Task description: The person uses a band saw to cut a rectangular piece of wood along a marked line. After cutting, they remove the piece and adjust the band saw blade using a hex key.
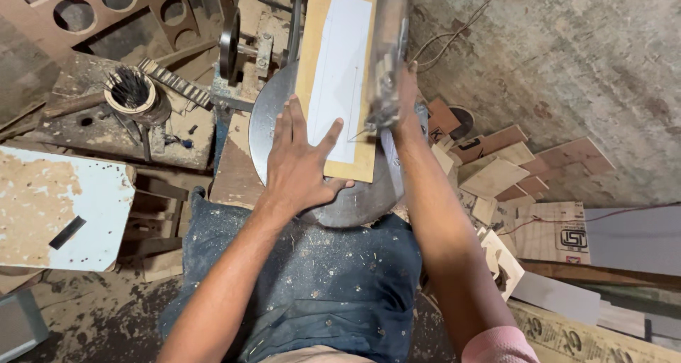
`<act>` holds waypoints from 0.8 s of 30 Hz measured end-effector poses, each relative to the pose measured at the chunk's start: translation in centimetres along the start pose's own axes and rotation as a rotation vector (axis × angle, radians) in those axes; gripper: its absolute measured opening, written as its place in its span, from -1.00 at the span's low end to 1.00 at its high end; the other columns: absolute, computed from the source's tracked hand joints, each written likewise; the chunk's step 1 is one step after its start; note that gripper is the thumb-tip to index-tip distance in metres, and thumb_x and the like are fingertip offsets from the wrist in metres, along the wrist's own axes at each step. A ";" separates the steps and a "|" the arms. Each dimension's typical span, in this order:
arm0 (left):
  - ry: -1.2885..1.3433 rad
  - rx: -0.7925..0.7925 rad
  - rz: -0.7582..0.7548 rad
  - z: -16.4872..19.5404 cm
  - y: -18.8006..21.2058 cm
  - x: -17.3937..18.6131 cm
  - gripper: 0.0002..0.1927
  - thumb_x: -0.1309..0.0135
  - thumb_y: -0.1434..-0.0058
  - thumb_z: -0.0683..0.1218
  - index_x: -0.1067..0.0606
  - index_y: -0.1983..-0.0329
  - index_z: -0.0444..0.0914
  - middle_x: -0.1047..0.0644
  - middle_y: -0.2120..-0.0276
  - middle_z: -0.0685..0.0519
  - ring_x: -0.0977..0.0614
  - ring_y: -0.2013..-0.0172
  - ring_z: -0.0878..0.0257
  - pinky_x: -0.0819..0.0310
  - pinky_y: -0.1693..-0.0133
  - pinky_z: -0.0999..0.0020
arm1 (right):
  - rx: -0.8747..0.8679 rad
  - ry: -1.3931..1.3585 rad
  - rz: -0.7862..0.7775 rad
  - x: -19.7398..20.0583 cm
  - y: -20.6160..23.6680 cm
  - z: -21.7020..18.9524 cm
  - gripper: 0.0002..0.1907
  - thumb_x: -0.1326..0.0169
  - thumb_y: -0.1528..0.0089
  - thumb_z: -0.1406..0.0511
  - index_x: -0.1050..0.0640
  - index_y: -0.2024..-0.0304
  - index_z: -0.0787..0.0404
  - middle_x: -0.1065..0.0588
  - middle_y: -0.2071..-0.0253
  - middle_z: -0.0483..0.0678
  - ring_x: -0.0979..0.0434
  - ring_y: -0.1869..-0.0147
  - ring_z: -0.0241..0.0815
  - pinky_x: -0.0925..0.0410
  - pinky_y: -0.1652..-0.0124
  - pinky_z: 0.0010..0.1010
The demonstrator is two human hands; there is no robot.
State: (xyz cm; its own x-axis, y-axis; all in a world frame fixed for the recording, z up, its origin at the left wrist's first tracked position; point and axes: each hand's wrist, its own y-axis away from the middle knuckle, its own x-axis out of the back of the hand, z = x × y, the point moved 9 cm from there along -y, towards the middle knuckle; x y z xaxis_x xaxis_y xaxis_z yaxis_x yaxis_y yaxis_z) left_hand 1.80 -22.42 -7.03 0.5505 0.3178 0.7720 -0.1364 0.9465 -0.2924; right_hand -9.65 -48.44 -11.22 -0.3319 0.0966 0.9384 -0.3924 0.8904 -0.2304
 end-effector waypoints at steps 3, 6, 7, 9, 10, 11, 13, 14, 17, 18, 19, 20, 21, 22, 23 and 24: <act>-0.006 -0.006 0.008 0.0 -0.1 0.0 0.08 -0.38 0.19 0.39 -0.36 -0.41 -0.06 0.13 -0.34 -0.73 0.07 -0.40 -0.57 0.11 -0.37 -0.29 | 0.172 -0.050 0.098 0.7 -0.1 -1.0 -0.66 0.17 -0.45 0.34 -0.47 -0.21 0.33 -0.53 -0.14 0.13 -0.56 -0.22 0.09 0.05 -0.41 0.13; -0.025 -0.012 0.006 -0.2 -0.3 -0.1 0.08 -0.37 0.19 0.40 -0.36 -0.40 -0.07 0.14 -0.34 -0.74 0.09 -0.41 -0.54 0.14 -0.37 -0.29 | -0.135 -0.149 -0.090 -1.2 -0.7 1.8 -0.62 0.24 -0.49 0.28 -0.40 -0.28 0.29 -0.54 -0.10 0.17 -0.59 -0.19 0.06 -0.19 -0.37 -0.05; -0.027 -0.011 0.004 -0.2 -0.4 -0.2 0.07 -0.37 0.19 0.40 -0.36 -0.40 -0.06 0.13 -0.34 -0.73 0.09 -0.41 -0.54 0.15 -0.37 -0.28 | -0.296 -0.137 -0.193 -2.1 -0.5 3.1 -0.59 0.28 -0.50 0.26 -0.35 -0.34 0.27 -0.56 -0.05 0.18 -0.62 -0.16 0.03 -0.32 -0.38 -0.14; -0.029 -0.007 -0.005 -0.3 -0.4 -0.5 0.07 -0.37 0.20 0.40 -0.37 -0.39 -0.05 0.13 -0.35 -0.71 0.10 -0.42 -0.52 0.16 -0.37 -0.28 | 0.103 0.137 -0.012 -0.1 -1.1 -0.2 -0.59 0.16 -0.38 0.28 -0.40 -0.24 0.30 -0.52 -0.12 0.17 -0.56 -0.20 0.05 -0.10 -0.33 0.13; -0.023 -0.005 -0.005 -0.4 -0.4 -0.5 0.06 -0.37 0.19 0.40 -0.37 -0.39 -0.05 0.13 -0.35 -0.71 0.11 -0.42 -0.51 0.17 -0.37 -0.28 | 0.304 0.268 0.077 0.6 -0.7 -2.0 -0.59 0.10 -0.32 0.29 -0.43 -0.18 0.32 -0.50 -0.16 0.16 -0.52 -0.21 0.06 0.01 -0.30 0.27; -0.017 -0.005 -0.005 -0.5 -0.4 -0.6 0.05 -0.36 0.18 0.41 -0.38 -0.38 -0.05 0.13 -0.35 -0.72 0.12 -0.42 -0.51 0.18 -0.37 -0.28 | 0.307 0.243 0.081 0.8 -0.8 -2.0 -0.56 0.08 -0.30 0.29 -0.41 -0.20 0.34 -0.51 -0.14 0.16 -0.53 -0.20 0.07 -0.01 -0.29 0.27; -0.011 -0.013 0.000 -0.5 -0.6 -0.7 0.04 -0.36 0.17 0.41 -0.38 -0.38 -0.06 0.13 -0.35 -0.72 0.12 -0.42 -0.51 0.19 -0.38 -0.28 | 0.311 0.190 0.088 1.1 -0.6 -2.0 -0.50 0.05 -0.26 0.28 -0.38 -0.23 0.38 -0.52 -0.11 0.15 -0.54 -0.17 0.08 -0.05 -0.28 0.27; -0.011 -0.017 0.001 -0.5 -0.6 -0.7 0.04 -0.36 0.17 0.41 -0.38 -0.38 -0.06 0.13 -0.35 -0.72 0.12 -0.42 -0.51 0.19 -0.38 -0.28 | 0.310 0.161 0.088 1.0 -0.3 -1.9 -0.46 0.04 -0.24 0.28 -0.36 -0.25 0.39 -0.53 -0.09 0.15 -0.55 -0.15 0.09 -0.07 -0.27 0.27; -0.017 -0.010 -0.014 -0.7 -0.7 -0.9 0.04 -0.35 0.16 0.42 -0.38 -0.38 -0.06 0.12 -0.34 -0.72 0.12 -0.41 -0.51 0.20 -0.38 -0.29 | 0.355 -0.242 0.105 0.8 0.5 -1.8 -0.45 0.03 -0.26 0.27 -0.35 -0.27 0.38 -0.52 -0.08 0.12 -0.56 -0.09 0.05 -0.24 -0.19 0.18; -0.019 -0.003 -0.023 -0.7 -0.7 -1.0 0.03 -0.35 0.16 0.41 -0.38 -0.38 -0.06 0.12 -0.34 -0.72 0.12 -0.41 -0.51 0.21 -0.38 -0.29 | 0.398 -0.585 0.111 0.8 1.0 -1.7 -0.51 0.06 -0.30 0.25 -0.37 -0.26 0.33 -0.51 -0.10 0.09 -0.55 -0.06 0.00 -0.36 -0.13 0.09; -0.017 -0.010 -0.011 -0.7 -0.8 -0.9 0.03 -0.35 0.16 0.41 -0.38 -0.38 -0.05 0.12 -0.34 -0.71 0.12 -0.41 -0.51 0.20 -0.38 -0.28 | 0.437 -0.925 0.117 1.1 1.1 -1.3 -0.56 0.08 -0.35 0.23 -0.38 -0.25 0.27 -0.49 -0.12 0.06 -0.54 -0.03 -0.05 -0.48 -0.06 0.01; -0.017 -0.017 0.000 -0.6 -0.8 -0.8 0.03 -0.35 0.17 0.41 -0.38 -0.38 -0.05 0.12 -0.34 -0.71 0.11 -0.41 -0.50 0.20 -0.38 -0.28 | 0.445 -0.538 0.165 0.7 1.0 -1.4 -0.61 0.09 -0.38 0.26 -0.41 -0.24 0.24 -0.51 -0.10 0.03 -0.56 -0.06 -0.05 -0.41 -0.17 0.05; -0.016 -0.023 0.013 -0.6 -0.8 -0.6 0.04 -0.35 0.17 0.41 -0.39 -0.38 -0.05 0.12 -0.34 -0.71 0.11 -0.41 -0.50 0.20 -0.38 -0.28 | 0.454 -0.212 0.222 0.5 0.9 -1.5 -0.61 0.09 -0.39 0.25 -0.41 -0.23 0.25 -0.50 -0.10 0.06 -0.54 -0.07 -0.01 -0.39 -0.17 0.08; -0.020 -0.017 0.004 -0.7 -0.8 -0.7 0.04 -0.35 0.18 0.41 -0.38 -0.38 -0.05 0.12 -0.34 -0.71 0.11 -0.41 -0.50 0.19 -0.38 -0.28 | 0.479 0.028 0.257 0.3 0.7 -1.7 -0.61 0.08 -0.39 0.24 -0.41 -0.23 0.26 -0.48 -0.11 0.08 -0.53 -0.09 0.02 -0.38 -0.16 0.11; -0.024 -0.011 -0.006 -0.7 -0.9 -0.8 0.04 -0.36 0.18 0.41 -0.38 -0.38 -0.05 0.12 -0.34 -0.72 0.11 -0.41 -0.50 0.19 -0.37 -0.28 | 0.522 0.151 0.298 0.4 0.6 -1.9 -0.61 0.08 -0.39 0.23 -0.41 -0.22 0.26 -0.47 -0.11 0.10 -0.52 -0.10 0.05 -0.36 -0.16 0.14; -0.030 -0.007 -0.016 -0.8 -0.9 -0.8 0.05 -0.36 0.18 0.41 -0.38 -0.38 -0.06 0.12 -0.33 -0.72 0.12 -0.41 -0.50 0.19 -0.37 -0.28 | 0.562 0.346 0.367 0.5 0.5 -2.3 -0.60 0.07 -0.40 0.22 -0.41 -0.22 0.27 -0.46 -0.12 0.13 -0.50 -0.11 0.08 -0.35 -0.15 0.16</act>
State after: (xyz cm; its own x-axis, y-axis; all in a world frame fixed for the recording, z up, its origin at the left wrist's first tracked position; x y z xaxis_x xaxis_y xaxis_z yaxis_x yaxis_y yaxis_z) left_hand 2.11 -23.58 -7.85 0.5278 0.3039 0.7931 -0.1219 0.9512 -0.2833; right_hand -8.02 -46.87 -10.32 -0.2733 0.5600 0.7821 -0.7179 0.4225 -0.5533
